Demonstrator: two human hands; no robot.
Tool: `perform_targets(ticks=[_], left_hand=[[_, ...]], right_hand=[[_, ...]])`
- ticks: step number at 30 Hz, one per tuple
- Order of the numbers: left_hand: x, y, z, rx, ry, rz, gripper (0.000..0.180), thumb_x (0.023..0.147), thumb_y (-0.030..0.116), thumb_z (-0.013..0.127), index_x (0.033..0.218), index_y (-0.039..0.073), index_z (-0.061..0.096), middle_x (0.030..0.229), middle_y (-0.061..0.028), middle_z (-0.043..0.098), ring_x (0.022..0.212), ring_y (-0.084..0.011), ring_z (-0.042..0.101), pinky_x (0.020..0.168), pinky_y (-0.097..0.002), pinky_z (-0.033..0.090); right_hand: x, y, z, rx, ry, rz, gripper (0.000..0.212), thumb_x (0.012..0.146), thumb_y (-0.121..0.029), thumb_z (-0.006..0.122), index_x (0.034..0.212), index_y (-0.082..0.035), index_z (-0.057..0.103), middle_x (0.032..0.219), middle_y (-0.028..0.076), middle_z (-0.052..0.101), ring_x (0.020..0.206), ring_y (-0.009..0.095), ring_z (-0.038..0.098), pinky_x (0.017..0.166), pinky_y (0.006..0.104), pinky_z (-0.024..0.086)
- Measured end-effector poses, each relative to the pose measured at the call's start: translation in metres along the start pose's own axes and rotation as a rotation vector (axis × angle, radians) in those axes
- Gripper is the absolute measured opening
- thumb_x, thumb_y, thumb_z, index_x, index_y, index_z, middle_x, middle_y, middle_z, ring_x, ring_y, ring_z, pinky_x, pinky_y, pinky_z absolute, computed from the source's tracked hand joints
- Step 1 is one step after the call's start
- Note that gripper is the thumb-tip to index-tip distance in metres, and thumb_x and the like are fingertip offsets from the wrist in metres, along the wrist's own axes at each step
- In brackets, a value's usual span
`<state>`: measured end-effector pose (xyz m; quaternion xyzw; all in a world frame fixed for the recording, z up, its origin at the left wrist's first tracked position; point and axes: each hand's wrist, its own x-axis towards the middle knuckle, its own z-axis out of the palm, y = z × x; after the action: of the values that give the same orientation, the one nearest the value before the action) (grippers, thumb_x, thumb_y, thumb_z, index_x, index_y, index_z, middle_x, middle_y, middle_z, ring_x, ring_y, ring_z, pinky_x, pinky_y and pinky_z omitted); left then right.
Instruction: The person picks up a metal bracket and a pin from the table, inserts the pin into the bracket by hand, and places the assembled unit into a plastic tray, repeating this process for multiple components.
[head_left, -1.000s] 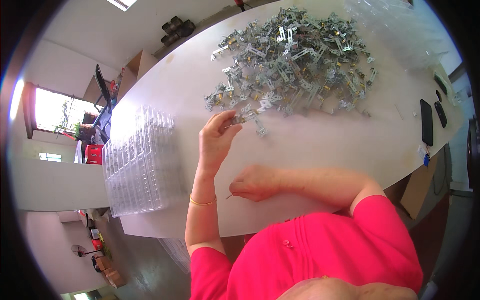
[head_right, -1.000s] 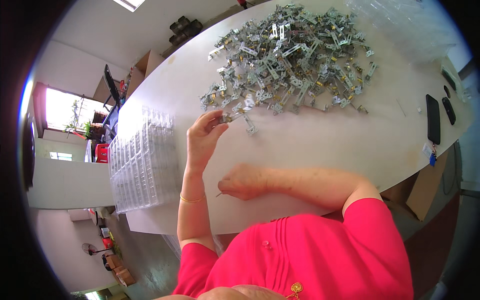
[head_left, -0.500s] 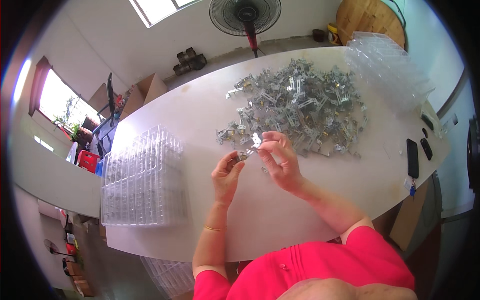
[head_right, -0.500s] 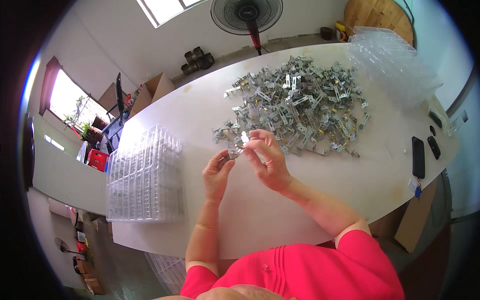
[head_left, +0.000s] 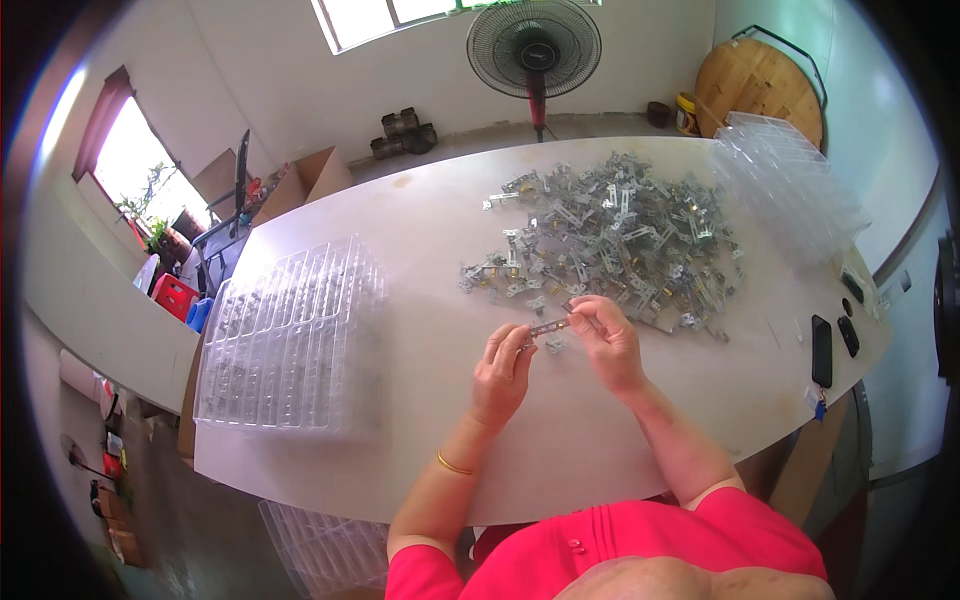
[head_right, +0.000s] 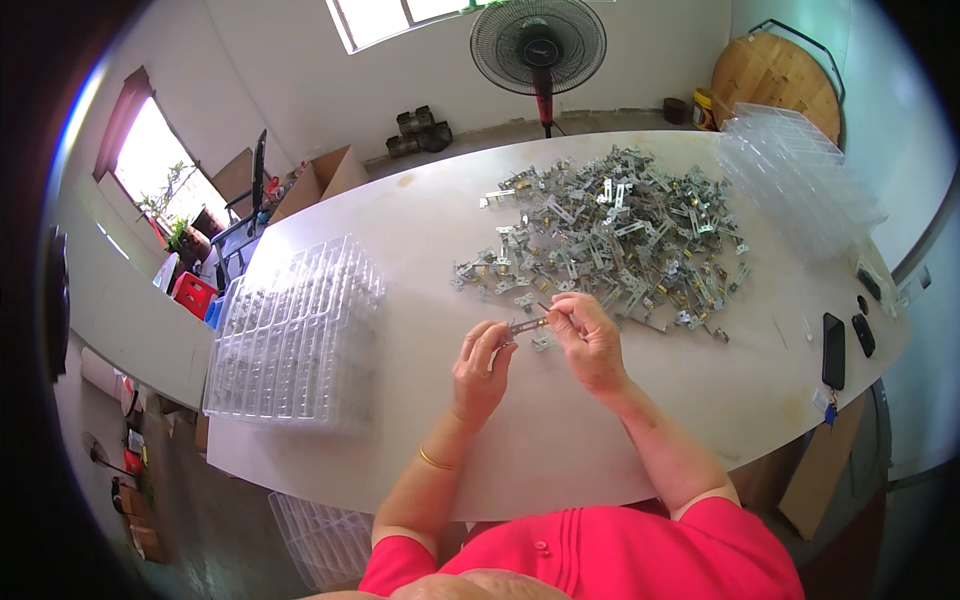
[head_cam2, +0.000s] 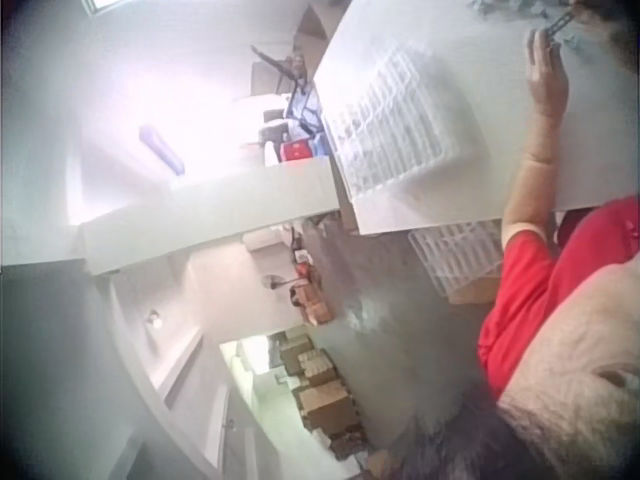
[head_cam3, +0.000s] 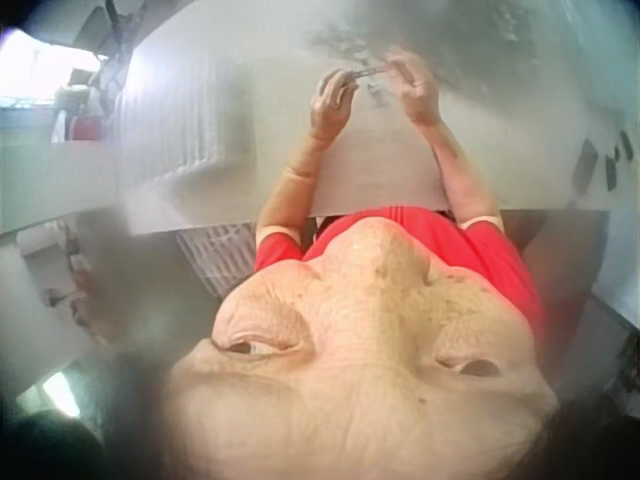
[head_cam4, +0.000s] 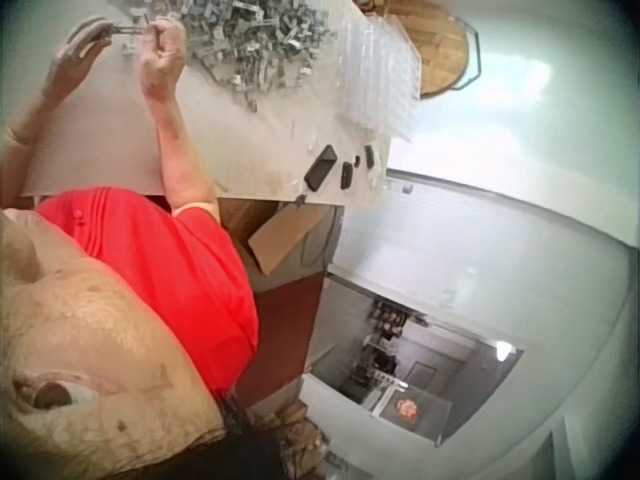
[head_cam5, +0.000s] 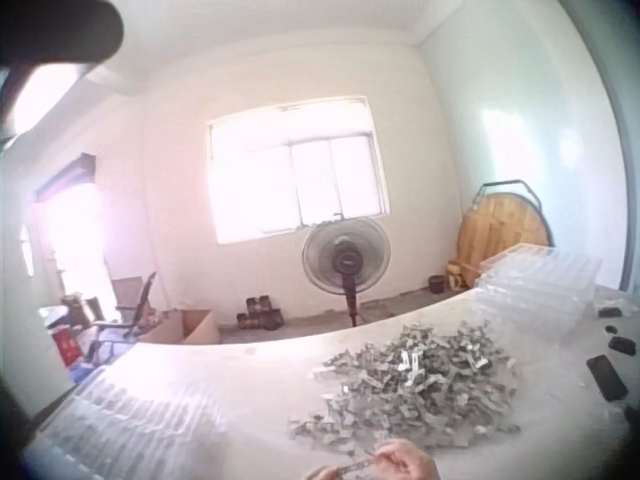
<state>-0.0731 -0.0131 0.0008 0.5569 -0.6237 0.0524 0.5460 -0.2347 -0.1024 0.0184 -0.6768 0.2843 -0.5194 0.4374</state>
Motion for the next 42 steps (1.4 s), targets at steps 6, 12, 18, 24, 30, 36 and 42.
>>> perform_targets(ticks=[6, 12, 18, 24, 30, 36, 42], left_hand=[[-0.004, -0.002, 0.000, -0.003, 0.059, 0.027, 0.031, 0.089, -0.001, 0.069, 0.119, 0.002, 0.061, 0.112, -0.0128, 0.063, 0.087, -0.0253, 0.069, 0.070, -0.0357, 0.059], [-0.009, 0.007, 0.003, 0.036, -0.054, 0.066, 0.047, 0.082, -0.007, 0.071, 0.125, 0.002, 0.055, 0.108, -0.0129, 0.059, 0.095, -0.0238, 0.062, 0.081, -0.0343, 0.057], [-0.003, 0.015, -0.004, -0.508, -0.110, -0.256, 0.043, 0.090, 0.004, 0.065, 0.131, -0.002, 0.050, 0.121, -0.0145, 0.055, 0.101, -0.0249, 0.062, 0.087, -0.0373, 0.056], [0.008, -0.009, -0.014, -1.099, -0.291, -0.827, 0.046, 0.108, 0.031, 0.040, 0.132, -0.008, 0.048, 0.116, -0.0191, 0.063, 0.099, -0.0307, 0.068, 0.085, -0.0416, 0.058], [0.007, -0.007, -0.021, -1.164, -0.726, -0.958, 0.046, 0.108, 0.032, 0.039, 0.126, -0.007, 0.054, 0.102, -0.0181, 0.069, 0.078, -0.0271, 0.072, 0.063, -0.0341, 0.059], [0.005, 0.000, -0.017, -1.018, -0.586, -1.018, 0.032, 0.107, 0.027, 0.047, 0.125, 0.002, 0.058, 0.083, -0.0041, 0.062, 0.051, -0.0094, 0.056, 0.043, -0.0202, 0.039], [0.005, -0.002, -0.016, -1.026, -0.421, -0.982, 0.030, 0.107, 0.025, 0.049, 0.122, 0.003, 0.060, 0.079, -0.0031, 0.060, 0.047, -0.0078, 0.050, 0.040, -0.0199, 0.037]], right_hand=[[-0.008, -0.006, -0.001, -0.001, -0.064, 0.025, 0.006, 0.096, -0.009, 0.067, 0.100, -0.005, 0.066, 0.109, 0.004, 0.065, 0.083, 0.008, 0.058, 0.069, 0.0226, 0.048], [-0.014, 0.002, -0.006, -0.041, -0.020, -0.124, 0.006, 0.097, -0.005, 0.065, 0.102, -0.003, 0.065, 0.110, 0.006, 0.066, 0.084, 0.009, 0.058, 0.071, 0.0232, 0.048], [-0.011, 0.000, -0.016, 0.052, -0.030, -0.022, 0.006, 0.098, -0.003, 0.063, 0.104, -0.002, 0.064, 0.110, 0.006, 0.066, 0.087, 0.008, 0.058, 0.074, 0.0223, 0.048], [-0.009, -0.013, -0.018, 0.149, -0.288, -0.031, 0.007, 0.097, 0.000, 0.062, 0.103, -0.001, 0.064, 0.111, 0.006, 0.065, 0.093, 0.009, 0.061, 0.083, 0.0250, 0.051], [-0.017, -0.010, -0.013, 0.024, -0.439, -0.100, 0.008, 0.094, 0.000, 0.064, 0.102, -0.002, 0.065, 0.113, 0.009, 0.065, 0.093, 0.017, 0.065, 0.083, 0.0290, 0.053], [-0.013, -0.022, -0.006, -0.242, -0.124, -0.343, 0.007, 0.094, -0.003, 0.066, 0.101, -0.004, 0.066, 0.105, 0.008, 0.066, 0.087, 0.016, 0.064, 0.076, 0.0285, 0.052], [-0.023, -0.013, -0.006, -0.109, -0.125, 0.049, 0.005, 0.094, -0.005, 0.067, 0.098, -0.005, 0.064, 0.072, 0.001, 0.059, 0.063, 0.007, 0.050, 0.057, 0.0252, 0.043]])
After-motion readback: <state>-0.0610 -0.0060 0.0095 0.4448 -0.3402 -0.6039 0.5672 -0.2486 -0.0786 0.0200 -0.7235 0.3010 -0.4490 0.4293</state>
